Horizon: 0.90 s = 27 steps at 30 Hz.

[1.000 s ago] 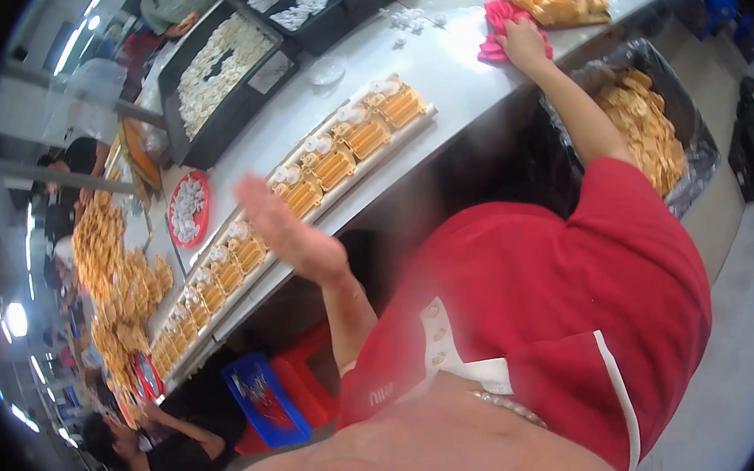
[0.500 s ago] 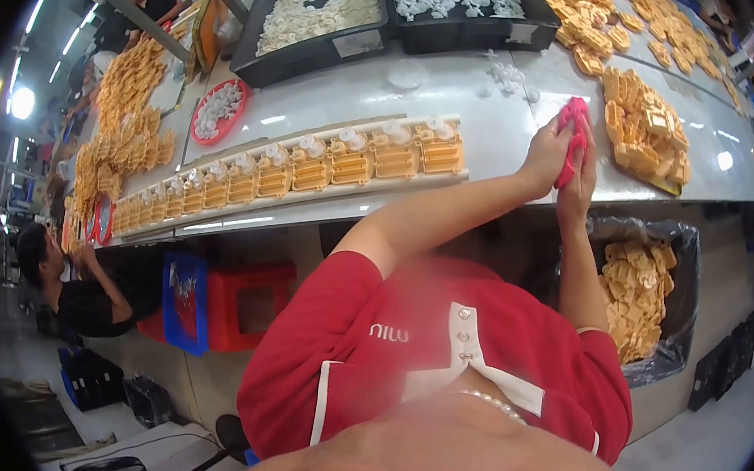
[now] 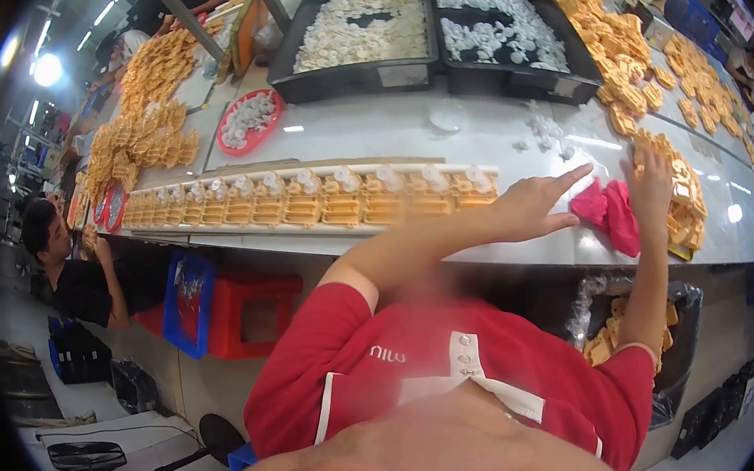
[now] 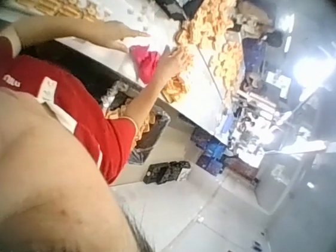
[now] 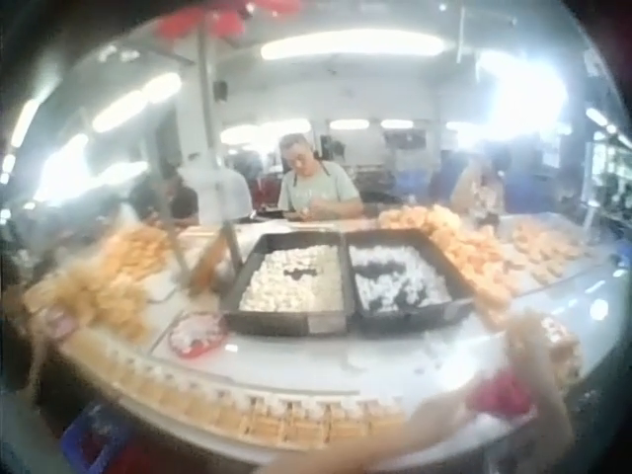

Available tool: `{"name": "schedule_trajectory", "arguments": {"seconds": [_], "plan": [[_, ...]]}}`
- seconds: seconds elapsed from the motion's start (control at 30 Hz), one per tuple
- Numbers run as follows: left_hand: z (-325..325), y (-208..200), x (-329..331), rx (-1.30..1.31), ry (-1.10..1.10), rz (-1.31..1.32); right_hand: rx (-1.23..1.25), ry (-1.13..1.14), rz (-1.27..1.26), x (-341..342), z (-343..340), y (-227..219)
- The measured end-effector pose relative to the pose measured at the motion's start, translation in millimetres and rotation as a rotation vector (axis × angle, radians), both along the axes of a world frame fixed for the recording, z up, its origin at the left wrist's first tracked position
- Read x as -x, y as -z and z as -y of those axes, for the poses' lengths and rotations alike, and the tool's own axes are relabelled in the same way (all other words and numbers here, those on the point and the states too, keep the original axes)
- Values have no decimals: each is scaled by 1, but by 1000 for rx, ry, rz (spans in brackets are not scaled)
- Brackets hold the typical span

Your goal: The person assembles small white plastic parts into larger gold-colored plastic components by hand, placing them together on a production tray.

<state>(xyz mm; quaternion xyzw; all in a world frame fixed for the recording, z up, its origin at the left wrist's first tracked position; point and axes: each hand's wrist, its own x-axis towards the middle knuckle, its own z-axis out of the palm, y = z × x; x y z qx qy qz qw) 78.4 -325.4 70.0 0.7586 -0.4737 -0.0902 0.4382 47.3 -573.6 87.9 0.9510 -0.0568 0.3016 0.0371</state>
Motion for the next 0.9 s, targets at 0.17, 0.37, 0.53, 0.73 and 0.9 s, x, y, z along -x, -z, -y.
{"name": "schedule_trajectory", "arguments": {"seconds": [0.17,0.37,0.53,0.73,0.9], "plan": [[-114,-7,-6,276,-70,-169,-483,-573,-87,-116,-105,-48],[-251,2,15,662,-558,-535,-318,-874,-472,-331,-254,-20],[-327,16,41,787,-870,-576,-89,-652,-698,-424,-325,40],[-353,22,43,820,-972,-593,-202,-528,-1042,-403,-373,28],[-350,27,32,807,-873,-605,-100,-480,-1360,-400,-387,21]]}}
